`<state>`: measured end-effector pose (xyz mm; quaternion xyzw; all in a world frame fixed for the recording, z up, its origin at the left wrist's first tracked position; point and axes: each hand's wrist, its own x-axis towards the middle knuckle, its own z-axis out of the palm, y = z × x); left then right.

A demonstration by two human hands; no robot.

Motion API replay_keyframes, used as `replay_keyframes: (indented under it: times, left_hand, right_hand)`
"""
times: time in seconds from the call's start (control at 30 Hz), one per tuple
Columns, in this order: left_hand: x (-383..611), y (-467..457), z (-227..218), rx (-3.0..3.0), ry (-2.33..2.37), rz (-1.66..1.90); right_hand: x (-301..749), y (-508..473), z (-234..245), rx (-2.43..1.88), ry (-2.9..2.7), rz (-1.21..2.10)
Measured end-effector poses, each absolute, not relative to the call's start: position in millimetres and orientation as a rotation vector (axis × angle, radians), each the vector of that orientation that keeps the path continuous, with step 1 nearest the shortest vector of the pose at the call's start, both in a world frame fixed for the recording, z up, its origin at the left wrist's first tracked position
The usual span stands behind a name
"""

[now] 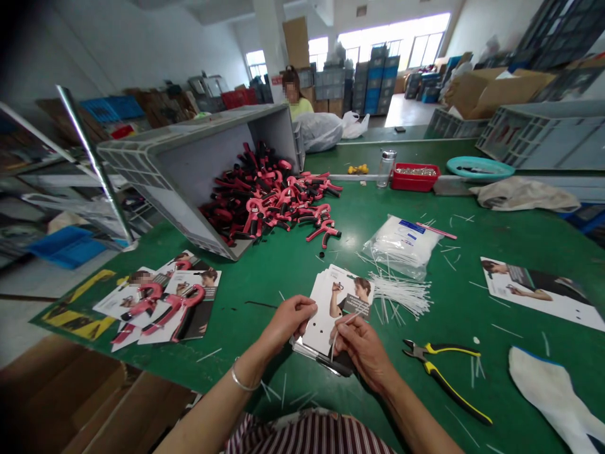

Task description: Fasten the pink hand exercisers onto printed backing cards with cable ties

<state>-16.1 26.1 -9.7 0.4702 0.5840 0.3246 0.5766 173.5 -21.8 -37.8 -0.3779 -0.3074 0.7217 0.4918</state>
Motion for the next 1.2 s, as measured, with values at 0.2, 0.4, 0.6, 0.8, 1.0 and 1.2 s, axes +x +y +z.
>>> replay_keyframes:
  times: [0.2,0.4,0.6,0.8,1.0,1.2]
  left_hand:
    - [4.9,22.7,-4.4,1.458,1.335,0.749]
    - [-1.2,5.7,-9.7,1.103,1.092,0.843]
    - [-63.3,-16.8,-5.8,0.850,1.188,0.899]
    - [-88.2,-31.3,-11.3,0.865,1.270,0.948]
    - [-98.0,-29.4,-20.0,0.918,1.297,0.924]
    - [-99.8,-29.6,-13.6,0.932,1.302,0.946]
  right_hand:
    - [183.8,-22.8,-45.6,-0.891,-0.732,1.761]
    - [195.4,-10.3,-12.3,-0.978,-0.878,1.468]
    - [174.7,13.3,0.7,-1.078,-1.257,1.197]
    - [127.8,15.8,-29.3,-1.049,-1.627,1.120]
    - [124.5,12.2,-41.2,-1.048,-1.706,1.001]
    - [124.0,13.3,-44.7,-1.044,-1.765,0.913]
